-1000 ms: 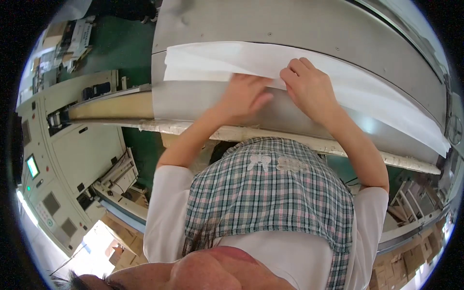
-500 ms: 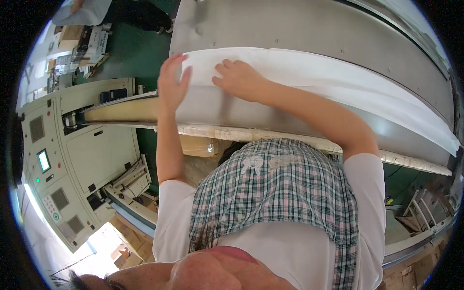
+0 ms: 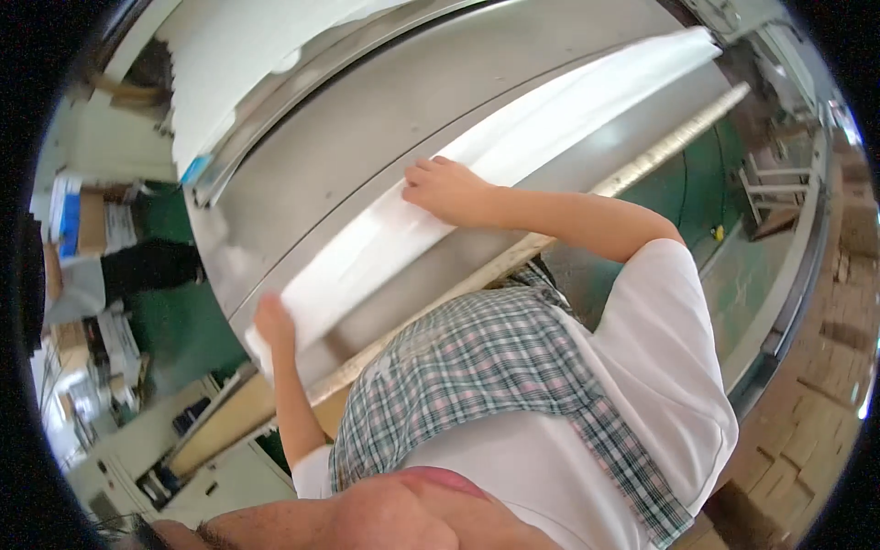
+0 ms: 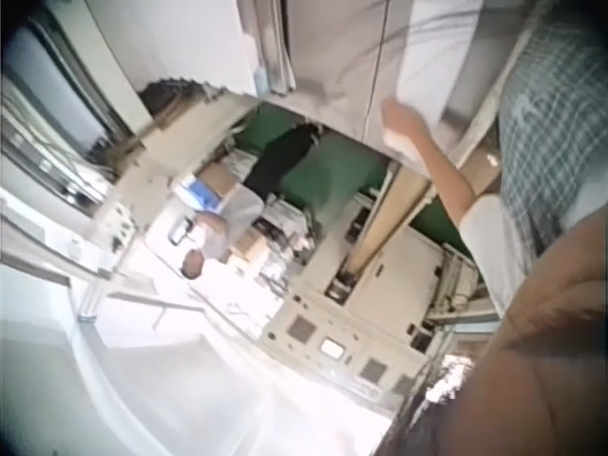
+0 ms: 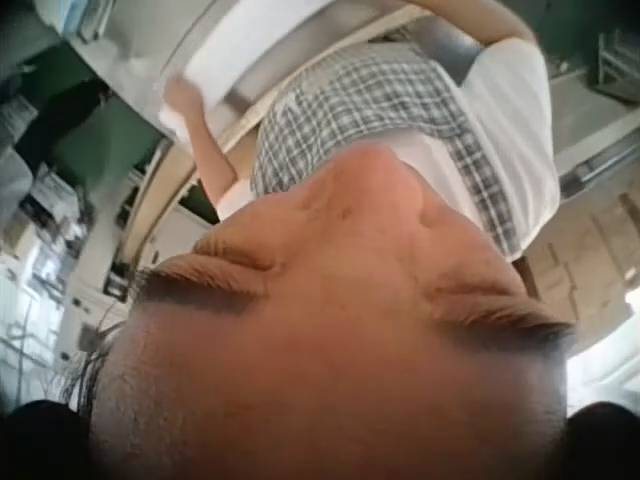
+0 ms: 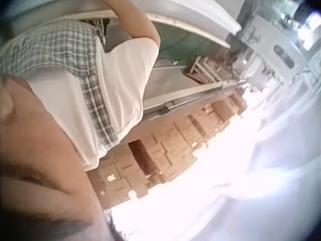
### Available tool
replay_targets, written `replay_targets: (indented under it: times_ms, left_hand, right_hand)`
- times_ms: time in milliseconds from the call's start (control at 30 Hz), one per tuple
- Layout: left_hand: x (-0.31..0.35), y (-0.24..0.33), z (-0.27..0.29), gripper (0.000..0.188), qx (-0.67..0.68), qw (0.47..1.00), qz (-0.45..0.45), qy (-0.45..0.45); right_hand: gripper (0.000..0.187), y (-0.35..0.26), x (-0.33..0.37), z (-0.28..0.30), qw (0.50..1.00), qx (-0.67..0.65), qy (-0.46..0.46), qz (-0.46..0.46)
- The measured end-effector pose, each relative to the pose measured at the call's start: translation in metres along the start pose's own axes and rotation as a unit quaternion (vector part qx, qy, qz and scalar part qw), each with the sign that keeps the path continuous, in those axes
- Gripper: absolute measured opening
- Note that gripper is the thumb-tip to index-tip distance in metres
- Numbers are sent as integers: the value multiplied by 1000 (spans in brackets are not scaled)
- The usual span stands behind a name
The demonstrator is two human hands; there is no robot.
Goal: Pulling and folding large white sheets of material at an industrial roller machine.
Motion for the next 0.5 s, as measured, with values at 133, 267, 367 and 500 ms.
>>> replay_targets:
  times_ms: [133, 267, 367, 500]
  left_hand:
    - [56, -59, 9, 17, -96, 993, 60, -35]
    - [51, -36, 46, 23, -186, 979, 79, -29]
    - [43, -1, 47, 23, -153, 982, 110, 14]
    - [18, 92, 7, 31, -119, 982, 143, -16]
  right_hand:
    - [33, 83, 69, 38, 996, 53, 35, -63]
    - [38, 161, 112, 81, 984, 91, 51, -143]
    - [40, 216, 129, 97, 978, 89, 80, -173]
    - [40, 289, 170, 134, 969, 133, 88, -187]
Point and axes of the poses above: each hand's wrist, its own x-axis away from the middle knuckle, its own z-axis out of the back of the hand, y = z × x, the point moved 4 cm from there along -x, towards the middle knuckle, and after that the axes turned 6 degrees about -x, right-handed, at the moved point
